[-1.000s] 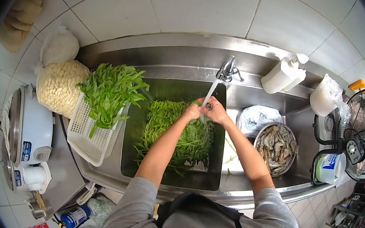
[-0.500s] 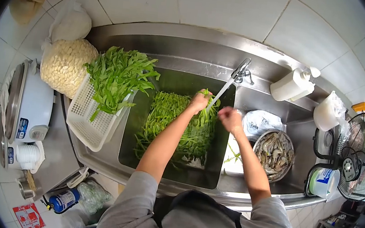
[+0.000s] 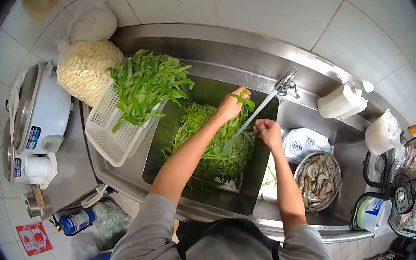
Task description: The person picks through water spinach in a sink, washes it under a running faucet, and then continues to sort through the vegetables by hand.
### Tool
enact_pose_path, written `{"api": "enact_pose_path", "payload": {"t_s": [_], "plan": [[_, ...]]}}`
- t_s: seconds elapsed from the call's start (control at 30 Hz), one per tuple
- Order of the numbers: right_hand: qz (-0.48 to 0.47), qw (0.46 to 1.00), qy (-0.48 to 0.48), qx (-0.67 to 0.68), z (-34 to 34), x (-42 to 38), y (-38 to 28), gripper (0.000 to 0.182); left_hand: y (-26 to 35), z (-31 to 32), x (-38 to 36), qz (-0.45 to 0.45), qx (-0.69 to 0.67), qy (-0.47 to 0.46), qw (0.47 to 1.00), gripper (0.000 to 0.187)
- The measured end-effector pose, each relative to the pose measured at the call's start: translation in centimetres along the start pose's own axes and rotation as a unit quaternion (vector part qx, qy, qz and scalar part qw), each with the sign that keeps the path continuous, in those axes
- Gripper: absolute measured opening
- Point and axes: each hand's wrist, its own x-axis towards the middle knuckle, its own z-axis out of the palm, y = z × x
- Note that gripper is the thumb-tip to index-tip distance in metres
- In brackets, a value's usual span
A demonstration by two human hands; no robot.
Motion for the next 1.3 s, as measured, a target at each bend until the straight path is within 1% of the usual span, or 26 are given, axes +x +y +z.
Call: {"api": "enact_pose_path", "payload": {"t_s": [0.1,0.13,0.17,0.23,0.3,0.33,0.37,0.4,0.43,0.5,0.53,0.57,0.6,0.63,0.67,0.7,0.77,0.8,0.83,0.9,0.93,0.97,1.0,1.1,1.23,1.3], "plan": [[-0.072,0.990,0.001,-0.121,-4.0,-2.6,-4.2,0.020,-0.7,-0.3,0.3,-0.039,-0.007,-0.042,0.998,0.017],[-0.071,0.987,-0.003,-0.146,-5.6,-4.2,-6.0,0.023,-1.2,-0.3,0.3,-0.038,-0.001,-0.076,0.996,0.018],[-0.029,0.987,-0.013,-0.159,-7.0,-4.8,-4.7,0.017,-1.5,-0.1,0.0,-0.039,-0.003,-0.076,0.996,0.018],[-0.176,0.928,0.001,-0.328,-8.6,-6.1,0.4,0.016,-1.5,0.8,-0.2,-0.115,-0.068,-0.149,0.980,0.019],[-0.155,0.875,0.076,-0.453,-8.0,-8.0,-0.1,0.022,-1.9,2.3,-0.3,-0.123,-0.065,-0.162,0.977,0.020],[-0.116,0.923,0.046,-0.363,-8.0,-7.7,0.6,0.023,-2.4,3.4,0.1,-0.065,0.003,-0.163,0.984,0.020],[-0.127,0.942,0.040,-0.309,-7.9,-7.2,1.3,0.022,-2.9,4.5,0.5,-0.008,0.071,-0.161,0.984,0.020],[-0.096,0.950,0.039,-0.294,-7.6,-6.9,1.2,0.020,-2.7,5.4,-0.1,0.057,0.173,-0.142,0.973,0.020],[-0.066,0.957,0.038,-0.278,-7.1,-6.3,0.8,0.019,-2.3,5.6,0.2,0.030,0.203,-0.228,0.952,0.022],[-0.044,0.969,-0.079,-0.229,-6.0,-5.6,0.0,0.019,-2.1,6.6,0.1,0.060,0.247,-0.179,0.951,0.024],[0.098,0.979,-0.113,-0.135,-4.3,-5.3,-0.5,0.023,-1.2,6.8,0.5,0.015,0.222,-0.164,0.961,0.023],[0.235,0.961,-0.142,-0.036,-2.5,-5.0,-0.8,0.029,0.0,6.9,1.0,-0.028,0.196,-0.147,0.969,0.022],[0.200,0.971,-0.116,-0.059,-0.9,-4.8,-0.2,0.035,0.5,6.7,1.2,-0.109,0.091,-0.152,0.978,0.019],[0.161,0.979,-0.091,-0.083,0.6,-4.1,1.3,0.040,0.6,6.4,1.4,-0.106,0.093,-0.150,0.979,0.019],[0.179,0.981,-0.080,0.010,2.0,-3.4,3.7,0.038,0.2,5.9,1.3,-0.103,0.048,-0.158,0.981,0.020],[0.213,0.959,-0.086,0.163,2.2,-3.6,2.9,0.031,-0.3,5.2,1.0,-0.101,0.006,-0.163,0.981,0.020],[0.215,0.940,-0.170,0.201,1.9,-3.2,2.5,0.024,-0.2,3.3,0.5,-0.085,0.016,-0.169,0.982,0.021],[0.200,0.951,-0.177,0.157,1.2,-3.1,1.7,0.017,-0.9,2.7,0.7,-0.030,0.047,-0.131,0.990,0.021],[0.212,0.936,-0.185,0.211,1.2,-2.8,1.7,0.013,-0.3,2.1,0.1,0.023,0.077,-0.095,0.992,0.020],[0.192,0.931,-0.237,0.199,0.2,-2.3,1.0,0.024,0.1,1.0,-0.3,-0.004,0.092,-0.115,0.989,0.019],[0.193,0.931,-0.237,0.198,0.1,-2.1,1.5,0.024,-0.1,0.8,-0.4,-0.001,0.038,-0.104,0.994,0.019],[0.168,0.931,-0.240,0.216,0.2,-1.8,2.2,0.032,-0.2,0.7,-0.4,0.002,-0.015,-0.093,0.996,0.019],[0.143,0.931,-0.241,0.234,0.2,-1.7,1.8,0.041,-0.5,0.7,-0.2,0.019,-0.023,-0.082,0.996,0.018],[0.136,0.932,-0.222,0.252,-0.6,-1.9,0.7,0.050,-1.2,0.6,0.3,0.030,-0.036,-0.070,0.996,0.018],[0.165,0.889,-0.269,0.330,-3.0,-3.0,-1.7,0.047,-0.8,0.6,0.7,0.035,-0.023,-0.039,0.998,0.018],[0.156,0.886,-0.275,0.340,-3.7,-2.9,-1.7,0.053,-0.1,0.7,0.8,0.027,-0.038,-0.039,0.998,0.018]]}}
